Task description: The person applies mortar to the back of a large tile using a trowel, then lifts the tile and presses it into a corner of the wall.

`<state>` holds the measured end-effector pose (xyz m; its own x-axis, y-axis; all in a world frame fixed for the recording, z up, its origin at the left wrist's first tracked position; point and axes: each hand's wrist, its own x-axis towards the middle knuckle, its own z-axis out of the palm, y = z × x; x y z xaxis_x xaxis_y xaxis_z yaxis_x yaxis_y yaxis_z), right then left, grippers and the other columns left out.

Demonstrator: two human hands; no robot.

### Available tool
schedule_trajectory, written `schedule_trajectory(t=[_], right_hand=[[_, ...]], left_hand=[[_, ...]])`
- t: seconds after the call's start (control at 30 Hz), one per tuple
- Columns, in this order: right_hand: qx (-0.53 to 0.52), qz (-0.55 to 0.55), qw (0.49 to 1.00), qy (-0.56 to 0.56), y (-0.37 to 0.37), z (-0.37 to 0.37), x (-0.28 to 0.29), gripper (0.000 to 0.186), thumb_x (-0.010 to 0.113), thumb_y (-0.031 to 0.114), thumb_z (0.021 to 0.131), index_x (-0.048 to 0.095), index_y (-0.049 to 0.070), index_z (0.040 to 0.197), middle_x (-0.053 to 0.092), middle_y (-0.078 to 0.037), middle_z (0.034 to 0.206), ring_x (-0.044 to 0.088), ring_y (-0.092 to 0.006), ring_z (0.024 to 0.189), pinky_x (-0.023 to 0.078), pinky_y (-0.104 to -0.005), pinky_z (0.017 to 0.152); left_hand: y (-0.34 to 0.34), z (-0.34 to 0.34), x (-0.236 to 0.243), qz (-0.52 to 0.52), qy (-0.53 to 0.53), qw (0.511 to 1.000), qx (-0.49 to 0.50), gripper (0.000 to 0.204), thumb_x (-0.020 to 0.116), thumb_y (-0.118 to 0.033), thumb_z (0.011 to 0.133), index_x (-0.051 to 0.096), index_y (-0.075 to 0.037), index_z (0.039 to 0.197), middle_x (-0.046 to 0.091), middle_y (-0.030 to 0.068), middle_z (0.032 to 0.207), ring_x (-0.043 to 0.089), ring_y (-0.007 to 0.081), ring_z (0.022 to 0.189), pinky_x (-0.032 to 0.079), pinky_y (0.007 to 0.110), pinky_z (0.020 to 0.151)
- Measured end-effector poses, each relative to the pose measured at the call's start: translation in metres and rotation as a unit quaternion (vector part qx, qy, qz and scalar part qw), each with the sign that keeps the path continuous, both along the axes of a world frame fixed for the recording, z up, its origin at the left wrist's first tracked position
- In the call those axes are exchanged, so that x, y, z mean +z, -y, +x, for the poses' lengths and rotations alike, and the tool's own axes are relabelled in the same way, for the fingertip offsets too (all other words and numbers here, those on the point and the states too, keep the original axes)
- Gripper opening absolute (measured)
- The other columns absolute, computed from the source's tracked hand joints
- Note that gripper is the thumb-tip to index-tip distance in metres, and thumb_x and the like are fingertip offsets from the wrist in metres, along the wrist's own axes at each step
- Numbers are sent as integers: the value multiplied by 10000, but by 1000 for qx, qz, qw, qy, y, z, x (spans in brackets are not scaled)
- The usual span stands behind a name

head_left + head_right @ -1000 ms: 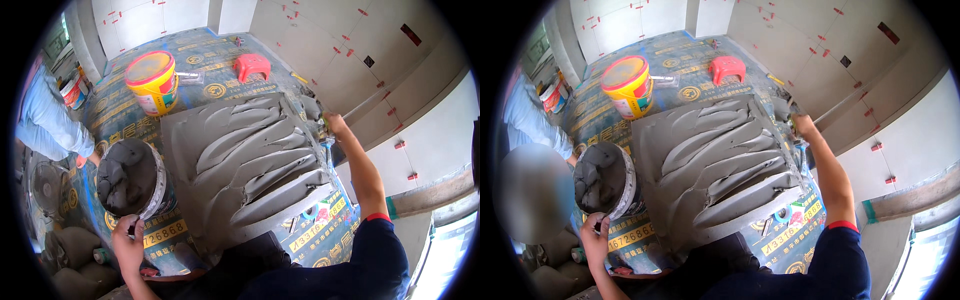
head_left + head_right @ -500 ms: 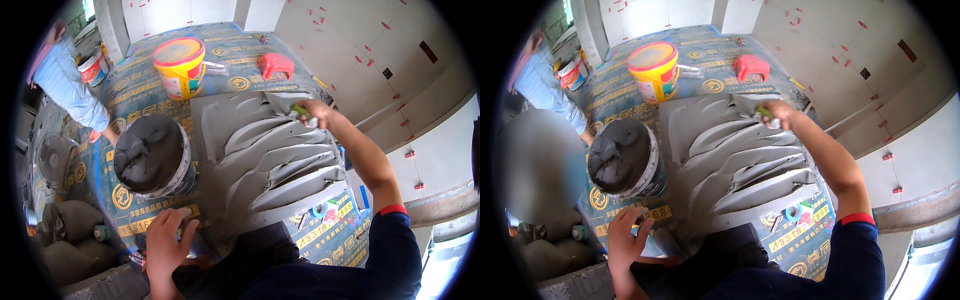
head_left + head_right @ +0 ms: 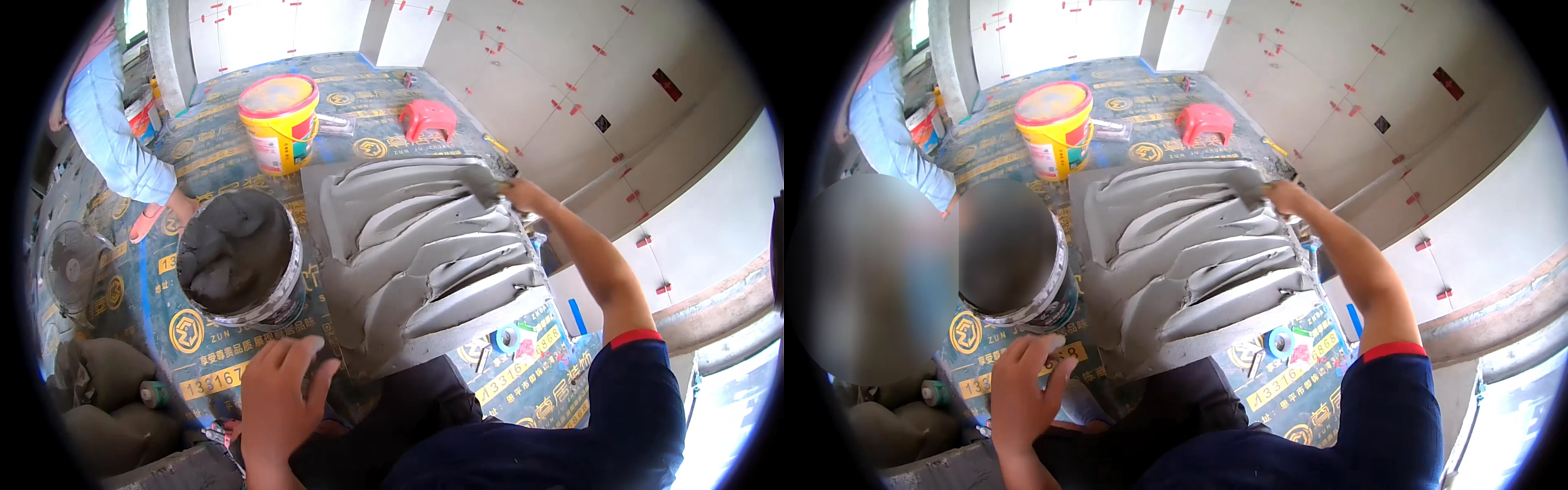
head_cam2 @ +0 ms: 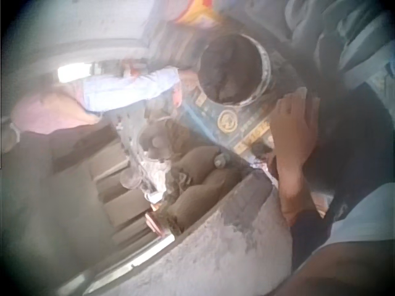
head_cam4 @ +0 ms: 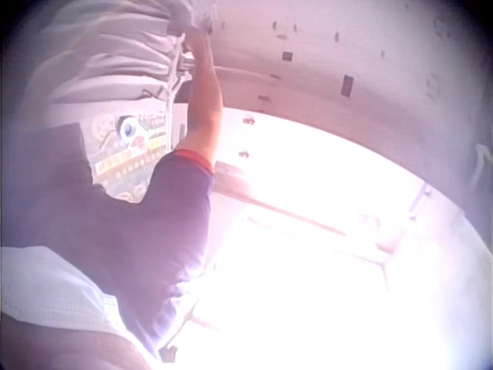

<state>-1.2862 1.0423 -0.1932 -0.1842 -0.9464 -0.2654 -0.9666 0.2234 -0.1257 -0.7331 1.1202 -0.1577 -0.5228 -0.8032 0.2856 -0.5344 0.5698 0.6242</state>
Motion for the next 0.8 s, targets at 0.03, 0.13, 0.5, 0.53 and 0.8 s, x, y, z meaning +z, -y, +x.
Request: schedule_trajectory(t=[0.03, 0.13, 0.5, 0.53, 0.8], right_hand=[[-140, -13, 986, 94, -10, -7, 7, 248, 572, 182, 844, 579, 7, 1019, 601, -140, 780, 591, -257, 629, 502, -349, 543], [-351, -31, 852, 387, -18, -13, 9, 287, 438, 281, 964, 589, 38, 992, 522, -56, 618, 490, -139, 442, 443, -282, 398], [-151, 147, 947, 241, -38, 252, 28, 467, 454, 399, 967, 426, 91, 1317, 593, -164, 648, 589, -284, 536, 464, -398, 461], [-8, 133, 983, 124, -42, 249, 26, 474, 455, 371, 967, 408, 79, 1338, 614, -232, 673, 620, -364, 581, 481, -460, 507], [-383, 26, 919, 88, -64, 60, 20, 372, 487, 395, 930, 572, 118, 1164, 621, -153, 711, 599, -258, 510, 481, -404, 460]], left_hand=[[-7, 5, 2, -6, 5, 1000, 3, 202, 686, -135, 777, 614, -26, 932, 605, 104, 800, 594, 285, 774, 456, 376, 658], [-32, 11, 24, -57, -4, 998, -19, 194, 698, -119, 763, 620, -22, 912, 587, 111, 741, 591, 265, 686, 453, 366, 617], [38, -50, -35, 59, -149, 978, -134, 160, 697, -88, 757, 623, -39, 890, 604, 84, 712, 584, 256, 617, 439, 358, 567], [47, -56, -36, 63, -163, 978, -113, 153, 696, -79, 756, 624, -39, 885, 604, 79, 701, 581, 255, 601, 436, 357, 557], [55, -88, -67, 134, -188, 973, -27, 93, 666, -57, 785, 620, -43, 864, 600, 92, 685, 576, 279, 585, 457, 373, 553]])
